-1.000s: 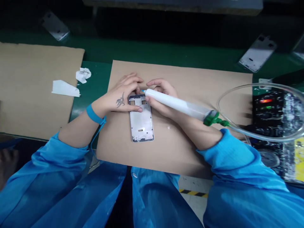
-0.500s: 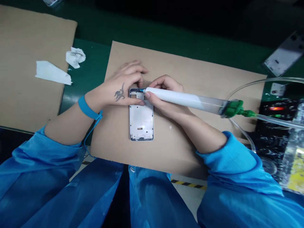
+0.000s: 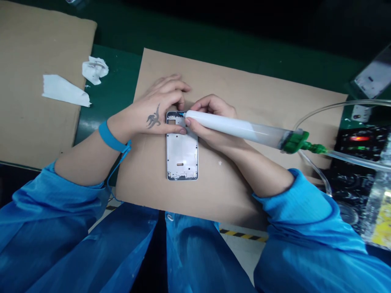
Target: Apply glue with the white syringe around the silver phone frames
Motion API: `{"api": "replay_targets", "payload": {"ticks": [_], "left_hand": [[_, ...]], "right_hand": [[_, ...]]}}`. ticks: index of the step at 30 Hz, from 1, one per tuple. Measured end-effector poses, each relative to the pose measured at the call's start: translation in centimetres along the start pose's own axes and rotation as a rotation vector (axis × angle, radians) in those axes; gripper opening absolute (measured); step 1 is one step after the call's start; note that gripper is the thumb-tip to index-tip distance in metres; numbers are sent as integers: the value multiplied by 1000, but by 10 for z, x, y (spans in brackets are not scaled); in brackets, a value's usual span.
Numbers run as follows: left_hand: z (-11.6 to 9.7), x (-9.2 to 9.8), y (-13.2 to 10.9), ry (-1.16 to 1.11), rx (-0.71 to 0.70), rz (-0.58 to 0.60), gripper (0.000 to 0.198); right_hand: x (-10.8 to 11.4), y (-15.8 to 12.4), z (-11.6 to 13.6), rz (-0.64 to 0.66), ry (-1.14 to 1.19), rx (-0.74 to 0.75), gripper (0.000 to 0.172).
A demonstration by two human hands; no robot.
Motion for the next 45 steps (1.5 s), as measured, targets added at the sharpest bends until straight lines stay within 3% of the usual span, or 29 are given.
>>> {"api": "replay_targets", "payload": {"ticks": [8, 16, 45], "left_hand": [[0, 0, 0, 7, -10, -2, 51], [7, -3, -1, 20, -117, -69, 45], [8, -2, -1, 35, -127, -49, 48]], "right_hand": [[0, 0, -2, 20, 31, -16, 34], [1, 0, 0, -3, 50, -74, 36], [4, 1, 2, -13, 18, -113, 33]]}}
Point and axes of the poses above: each hand's wrist, its own y-axis towards the middle knuckle, its own x-axis out of the back of the hand, z = x × y, the point moved 6 cm from there along y, towards the middle knuckle, and after that the axes turned 6 degrees about z, right-handed, at the moved point
